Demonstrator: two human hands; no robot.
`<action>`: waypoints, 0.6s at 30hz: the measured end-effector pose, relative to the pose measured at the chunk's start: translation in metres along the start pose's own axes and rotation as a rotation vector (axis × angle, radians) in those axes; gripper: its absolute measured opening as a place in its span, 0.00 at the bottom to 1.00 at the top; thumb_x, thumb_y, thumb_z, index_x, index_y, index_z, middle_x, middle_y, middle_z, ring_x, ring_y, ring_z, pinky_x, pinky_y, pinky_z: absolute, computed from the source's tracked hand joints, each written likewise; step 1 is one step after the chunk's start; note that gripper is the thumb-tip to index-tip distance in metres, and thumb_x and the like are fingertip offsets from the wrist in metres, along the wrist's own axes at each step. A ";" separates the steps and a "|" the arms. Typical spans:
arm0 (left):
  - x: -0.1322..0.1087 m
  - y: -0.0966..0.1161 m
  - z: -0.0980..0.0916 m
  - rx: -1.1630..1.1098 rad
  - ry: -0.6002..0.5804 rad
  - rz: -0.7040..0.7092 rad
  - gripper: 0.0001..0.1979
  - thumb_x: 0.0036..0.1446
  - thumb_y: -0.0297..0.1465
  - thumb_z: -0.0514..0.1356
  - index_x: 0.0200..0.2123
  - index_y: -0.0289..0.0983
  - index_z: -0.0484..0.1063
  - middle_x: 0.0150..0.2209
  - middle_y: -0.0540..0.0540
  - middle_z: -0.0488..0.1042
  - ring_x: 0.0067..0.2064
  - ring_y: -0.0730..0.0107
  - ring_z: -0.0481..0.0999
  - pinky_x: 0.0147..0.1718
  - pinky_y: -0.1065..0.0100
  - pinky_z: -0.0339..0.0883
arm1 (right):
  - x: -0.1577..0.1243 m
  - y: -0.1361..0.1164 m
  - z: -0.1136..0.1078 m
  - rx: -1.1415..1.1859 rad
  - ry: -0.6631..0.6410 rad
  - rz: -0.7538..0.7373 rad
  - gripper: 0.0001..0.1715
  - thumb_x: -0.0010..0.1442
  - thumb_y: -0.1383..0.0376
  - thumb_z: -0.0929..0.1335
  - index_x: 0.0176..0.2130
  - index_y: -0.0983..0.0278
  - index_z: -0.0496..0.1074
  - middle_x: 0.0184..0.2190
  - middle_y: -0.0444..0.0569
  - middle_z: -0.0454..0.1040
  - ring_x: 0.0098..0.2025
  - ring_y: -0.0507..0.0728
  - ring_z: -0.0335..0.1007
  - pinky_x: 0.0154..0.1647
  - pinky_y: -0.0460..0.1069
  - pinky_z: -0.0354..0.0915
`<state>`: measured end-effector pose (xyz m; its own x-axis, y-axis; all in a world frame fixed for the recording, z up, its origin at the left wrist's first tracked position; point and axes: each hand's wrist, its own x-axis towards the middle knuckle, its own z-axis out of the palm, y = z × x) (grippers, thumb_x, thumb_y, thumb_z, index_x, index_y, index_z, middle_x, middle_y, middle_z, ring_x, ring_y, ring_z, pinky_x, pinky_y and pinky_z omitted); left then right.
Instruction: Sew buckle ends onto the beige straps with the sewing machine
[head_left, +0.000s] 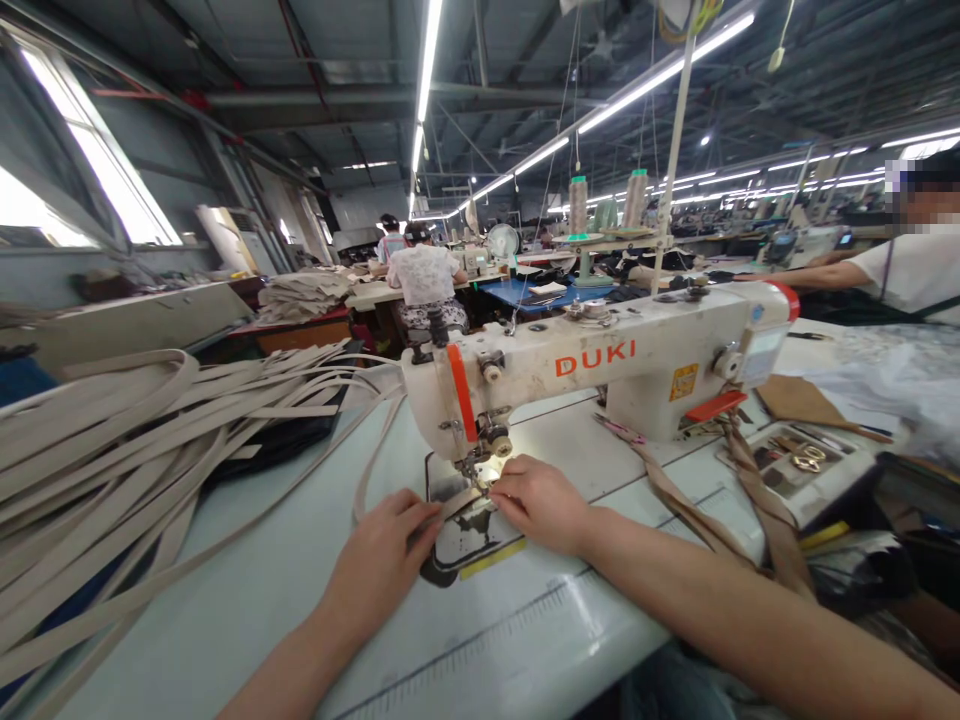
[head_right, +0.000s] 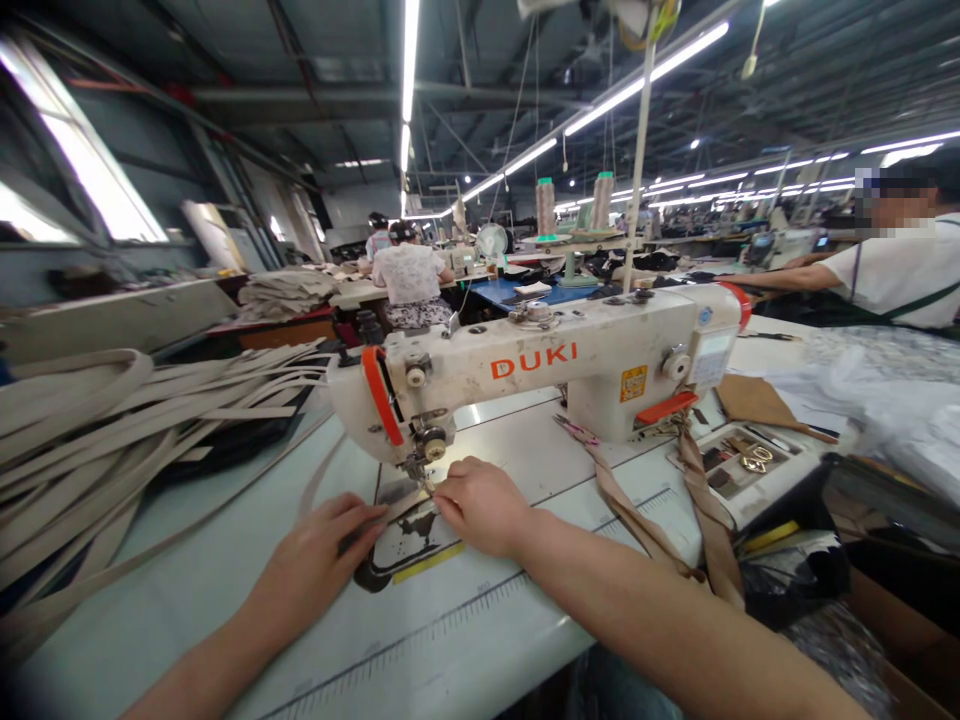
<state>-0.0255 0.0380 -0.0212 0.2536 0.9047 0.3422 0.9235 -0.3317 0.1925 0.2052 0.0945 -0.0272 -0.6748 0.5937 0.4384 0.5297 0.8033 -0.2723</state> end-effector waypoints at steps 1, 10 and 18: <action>0.001 0.000 0.001 -0.002 0.017 0.007 0.17 0.61 0.38 0.50 0.38 0.40 0.77 0.36 0.45 0.74 0.37 0.61 0.75 0.38 0.60 0.71 | -0.001 0.000 0.000 0.003 0.007 0.007 0.15 0.65 0.65 0.60 0.31 0.65 0.72 0.31 0.49 0.71 0.37 0.54 0.64 0.38 0.48 0.59; 0.018 0.011 0.008 -0.045 0.003 0.105 0.10 0.59 0.33 0.55 0.37 0.41 0.77 0.38 0.46 0.76 0.41 0.62 0.73 0.43 0.61 0.69 | -0.002 0.002 0.002 0.028 0.049 0.044 0.15 0.65 0.65 0.61 0.29 0.64 0.71 0.29 0.48 0.70 0.37 0.54 0.65 0.37 0.47 0.59; 0.026 0.017 0.012 -0.072 0.021 0.097 0.10 0.59 0.30 0.55 0.34 0.41 0.77 0.34 0.46 0.77 0.39 0.62 0.74 0.40 0.63 0.68 | -0.007 -0.003 0.001 -0.119 0.035 -0.014 0.14 0.65 0.65 0.61 0.31 0.65 0.72 0.31 0.49 0.71 0.36 0.55 0.64 0.39 0.49 0.59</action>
<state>0.0001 0.0588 -0.0203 0.3345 0.8619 0.3811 0.8715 -0.4368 0.2230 0.2075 0.0886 -0.0303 -0.6651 0.5791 0.4715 0.5793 0.7985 -0.1634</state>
